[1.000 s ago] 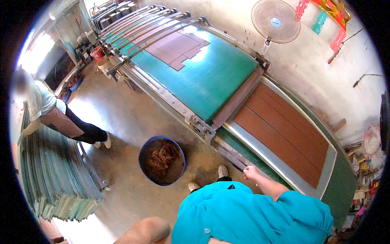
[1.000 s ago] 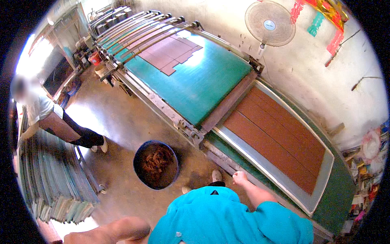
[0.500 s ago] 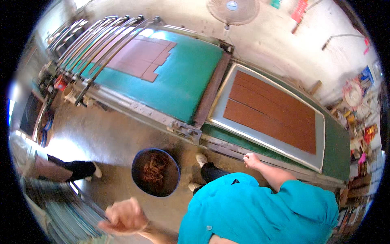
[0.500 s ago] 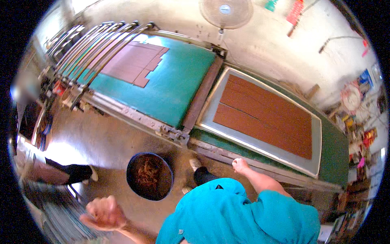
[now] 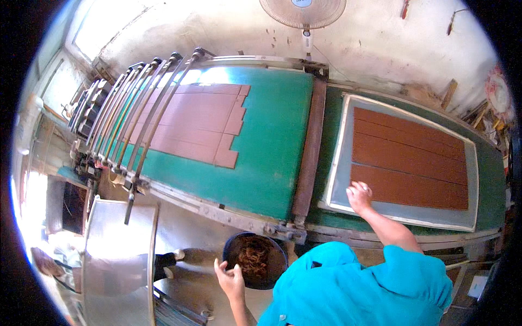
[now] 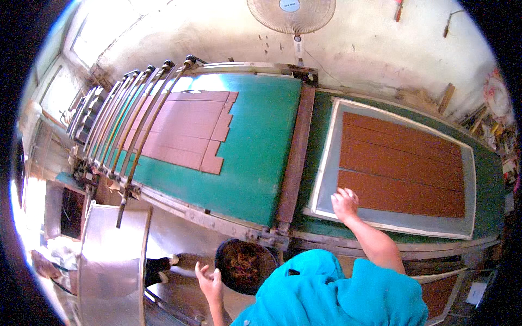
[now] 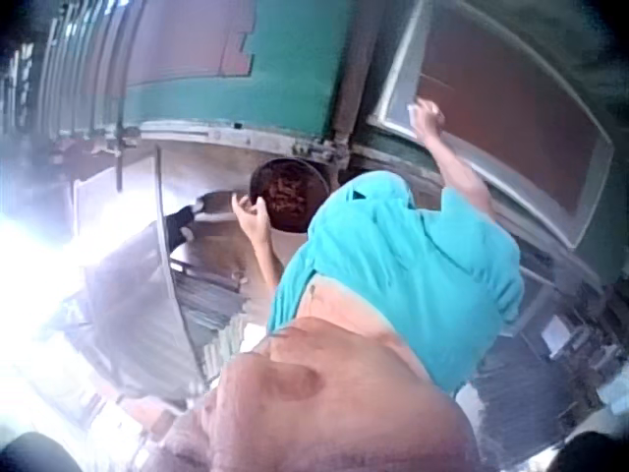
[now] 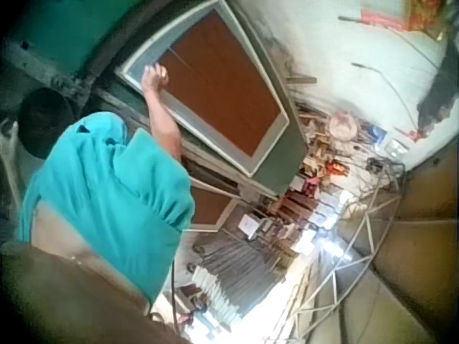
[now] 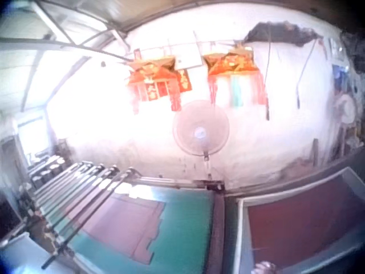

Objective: The person arranges brown rectangular mesh pieces on a green conveyor belt and places a white frame over them. They lift the assembled unit and move it to a stack, repeating the process with additional mesh pieces and frames.

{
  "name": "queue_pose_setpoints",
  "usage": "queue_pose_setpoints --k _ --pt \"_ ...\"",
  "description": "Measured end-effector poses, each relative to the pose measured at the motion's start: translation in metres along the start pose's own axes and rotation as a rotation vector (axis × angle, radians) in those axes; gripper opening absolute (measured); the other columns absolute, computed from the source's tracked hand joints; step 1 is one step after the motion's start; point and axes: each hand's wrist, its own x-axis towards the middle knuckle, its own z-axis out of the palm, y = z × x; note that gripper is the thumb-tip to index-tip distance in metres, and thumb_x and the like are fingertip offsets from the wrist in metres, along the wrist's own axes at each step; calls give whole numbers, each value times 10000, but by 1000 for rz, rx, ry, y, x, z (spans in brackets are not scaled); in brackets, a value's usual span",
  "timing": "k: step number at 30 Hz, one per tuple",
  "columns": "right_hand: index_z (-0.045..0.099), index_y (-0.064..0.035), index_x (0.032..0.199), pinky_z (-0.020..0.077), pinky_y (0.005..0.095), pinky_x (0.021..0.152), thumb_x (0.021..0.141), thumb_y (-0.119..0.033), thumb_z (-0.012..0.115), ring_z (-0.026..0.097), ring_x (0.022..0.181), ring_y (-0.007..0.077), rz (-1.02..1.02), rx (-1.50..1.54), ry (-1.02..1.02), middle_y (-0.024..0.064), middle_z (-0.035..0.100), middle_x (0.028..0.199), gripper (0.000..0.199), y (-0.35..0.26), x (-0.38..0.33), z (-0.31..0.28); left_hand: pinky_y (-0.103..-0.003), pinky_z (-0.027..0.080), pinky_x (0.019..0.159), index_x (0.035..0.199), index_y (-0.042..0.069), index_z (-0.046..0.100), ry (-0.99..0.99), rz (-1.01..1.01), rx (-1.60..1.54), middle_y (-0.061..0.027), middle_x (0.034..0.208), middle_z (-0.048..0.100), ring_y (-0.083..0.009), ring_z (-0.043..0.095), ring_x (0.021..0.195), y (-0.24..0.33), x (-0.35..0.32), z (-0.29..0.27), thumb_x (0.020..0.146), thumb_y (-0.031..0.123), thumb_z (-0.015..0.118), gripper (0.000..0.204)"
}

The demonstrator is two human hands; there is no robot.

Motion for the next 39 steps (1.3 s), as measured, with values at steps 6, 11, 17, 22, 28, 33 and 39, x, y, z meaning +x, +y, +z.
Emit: queue_pose_setpoints --k 6,11,17,22,28,33,39 --pt "647 -139 886 238 490 977 814 -272 536 439 1126 230 -492 268 113 32 558 1106 188 -146 141 51 -333 511 650 1353 79 161 -289 -425 -435 -125 1100 490 -241 592 834 22 149 95 823 116 583 679" --pt "608 -111 1003 147 567 1017 830 -318 521 369 1187 243 -564 368 142 48 491 1200 284 -243 256 124 -501 375 917 1304 0 222 -369 -833 -1052 -191 1274 378 -318 434 1124 4 247 154 842 408 540 693" --pt "516 -95 1154 119 588 1023 868 -447 426 334 1216 253 -300 105 97 75 435 1255 463 -299 460 159 -589 332 911 1317 403 206 -394 -933 -944 -201 1231 386 -344 419 1119 33 268 190 818 472 551 611" --pt "564 -53 1057 261 498 900 867 -573 301 435 1082 255 -113 -100 -141 128 523 1104 613 -303 509 142 -605 314 917 1335 434 127 -510 -942 -898 -251 1280 317 -377 354 1177 42 263 198 832 471 528 644" --pt "621 -18 821 155 611 964 833 -595 283 474 931 298 -679 100 -176 169 548 860 670 -269 267 131 -592 265 951 1356 440 -33 -795 -973 -760 -266 1358 222 -370 300 1236 59 265 219 843 626 327 654" --pt "580 -6 838 82 629 979 837 -580 301 433 976 300 -621 162 -428 155 490 861 638 -268 120 78 -557 329 919 1233 155 422 -796 -877 -923 -75 1284 430 -286 406 1180 68 221 219 857 625 270 621" --pt "535 -23 950 59 619 1011 756 -448 530 427 1071 298 -840 796 -287 141 486 982 467 -301 7 5 -375 328 964 1288 138 326 -263 -212 -710 -65 1229 431 -224 412 1136 53 87 99 893 558 293 577"
